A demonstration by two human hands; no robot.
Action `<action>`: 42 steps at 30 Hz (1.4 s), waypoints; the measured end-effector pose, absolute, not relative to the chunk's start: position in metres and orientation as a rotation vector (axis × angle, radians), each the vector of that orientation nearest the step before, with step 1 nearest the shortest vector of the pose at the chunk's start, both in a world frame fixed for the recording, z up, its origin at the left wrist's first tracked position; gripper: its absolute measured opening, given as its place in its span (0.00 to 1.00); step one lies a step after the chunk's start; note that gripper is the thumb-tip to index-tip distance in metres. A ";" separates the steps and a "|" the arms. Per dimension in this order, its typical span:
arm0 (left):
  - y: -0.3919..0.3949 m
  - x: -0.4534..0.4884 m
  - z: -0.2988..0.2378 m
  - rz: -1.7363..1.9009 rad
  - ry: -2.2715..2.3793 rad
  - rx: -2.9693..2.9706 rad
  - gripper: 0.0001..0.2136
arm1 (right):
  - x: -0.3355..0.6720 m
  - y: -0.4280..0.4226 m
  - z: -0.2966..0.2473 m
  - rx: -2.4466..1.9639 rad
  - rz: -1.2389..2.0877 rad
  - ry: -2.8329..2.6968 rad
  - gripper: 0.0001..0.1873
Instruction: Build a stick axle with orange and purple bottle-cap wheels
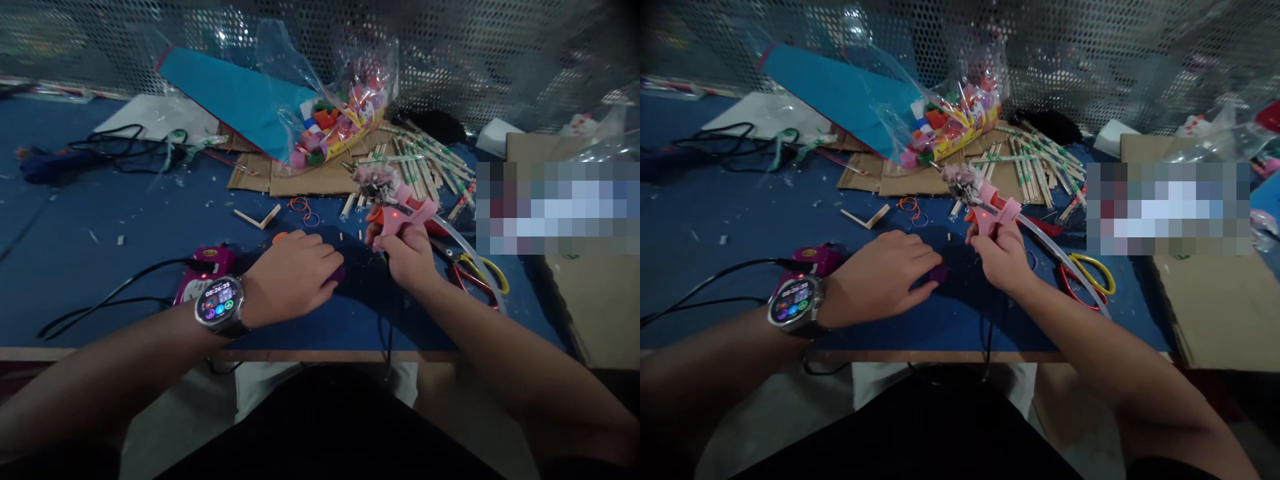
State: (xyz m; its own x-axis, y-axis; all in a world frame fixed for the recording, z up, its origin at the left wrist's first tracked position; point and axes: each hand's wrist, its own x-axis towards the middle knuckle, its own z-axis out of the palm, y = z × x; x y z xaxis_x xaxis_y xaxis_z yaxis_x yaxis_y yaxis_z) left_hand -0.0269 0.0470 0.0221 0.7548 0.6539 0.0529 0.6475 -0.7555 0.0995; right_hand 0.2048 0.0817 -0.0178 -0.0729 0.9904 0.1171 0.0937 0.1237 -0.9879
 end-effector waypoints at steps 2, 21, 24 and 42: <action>0.048 -0.028 0.021 0.118 1.071 2.861 0.09 | 0.205 0.081 -0.019 -1.157 1.109 -1.418 0.05; 0.057 -0.032 0.017 0.152 1.216 2.836 0.16 | 0.206 0.078 -0.028 -1.171 0.950 -1.495 0.07; 0.059 -0.045 0.035 0.105 1.470 2.829 0.13 | 0.206 0.077 -0.029 -1.188 0.964 -1.495 0.07; 0.088 -0.096 0.039 -0.296 1.835 2.714 0.17 | 0.200 0.076 -0.023 -1.136 1.062 -1.426 0.11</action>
